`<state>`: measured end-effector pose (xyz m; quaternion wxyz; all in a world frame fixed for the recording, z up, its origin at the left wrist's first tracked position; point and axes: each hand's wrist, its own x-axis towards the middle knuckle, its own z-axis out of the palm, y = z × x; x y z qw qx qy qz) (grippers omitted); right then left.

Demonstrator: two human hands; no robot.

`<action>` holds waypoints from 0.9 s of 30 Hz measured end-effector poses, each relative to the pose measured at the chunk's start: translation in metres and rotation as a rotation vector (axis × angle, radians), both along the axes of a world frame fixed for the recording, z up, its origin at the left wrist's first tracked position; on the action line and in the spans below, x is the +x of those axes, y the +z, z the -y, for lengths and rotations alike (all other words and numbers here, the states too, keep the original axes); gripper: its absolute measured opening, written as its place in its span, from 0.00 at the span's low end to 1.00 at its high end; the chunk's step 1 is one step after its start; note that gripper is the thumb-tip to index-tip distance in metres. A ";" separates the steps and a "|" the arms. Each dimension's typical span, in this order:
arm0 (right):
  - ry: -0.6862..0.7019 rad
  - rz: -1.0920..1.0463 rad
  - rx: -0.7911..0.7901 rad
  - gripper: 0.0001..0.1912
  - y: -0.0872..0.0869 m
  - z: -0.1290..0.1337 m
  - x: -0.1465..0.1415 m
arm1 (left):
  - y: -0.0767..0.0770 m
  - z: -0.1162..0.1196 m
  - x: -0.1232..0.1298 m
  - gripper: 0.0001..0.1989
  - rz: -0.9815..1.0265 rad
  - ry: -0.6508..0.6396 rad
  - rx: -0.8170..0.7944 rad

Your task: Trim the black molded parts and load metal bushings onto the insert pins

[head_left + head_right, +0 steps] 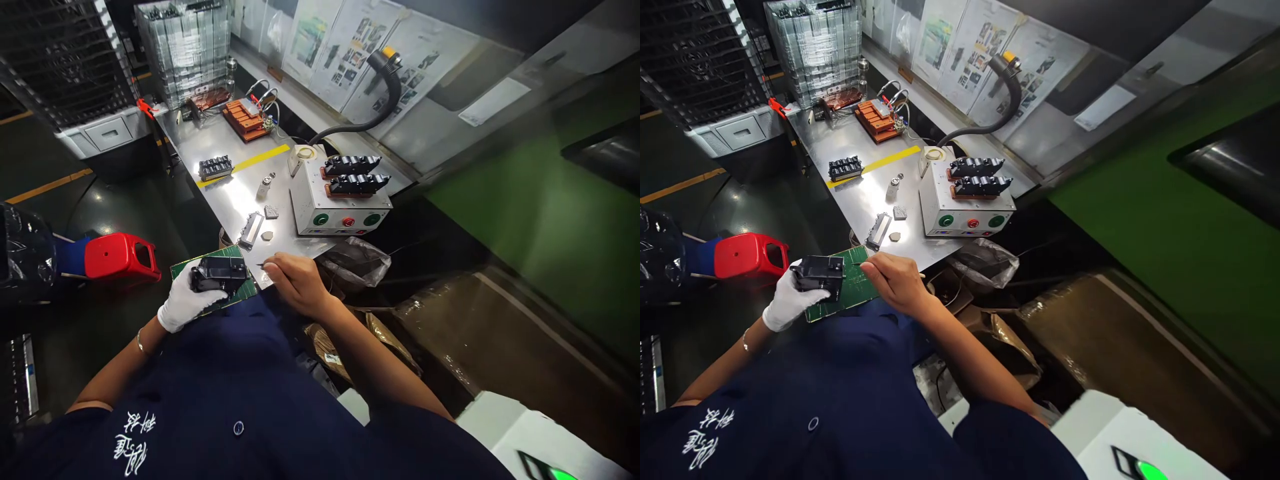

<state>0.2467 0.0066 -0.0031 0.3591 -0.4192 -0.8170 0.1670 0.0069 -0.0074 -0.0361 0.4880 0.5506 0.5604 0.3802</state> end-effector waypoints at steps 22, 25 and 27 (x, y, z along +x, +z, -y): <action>-0.027 0.151 -0.136 0.26 -0.005 -0.003 -0.002 | 0.011 -0.003 -0.023 0.19 -0.132 -0.432 0.577; 0.073 0.027 -0.267 0.26 0.001 -0.003 0.001 | 0.013 -0.006 -0.023 0.19 -0.148 -0.423 0.664; 0.196 0.019 -0.353 0.26 0.006 -0.002 0.003 | 0.014 -0.009 -0.024 0.21 -0.154 -0.434 0.737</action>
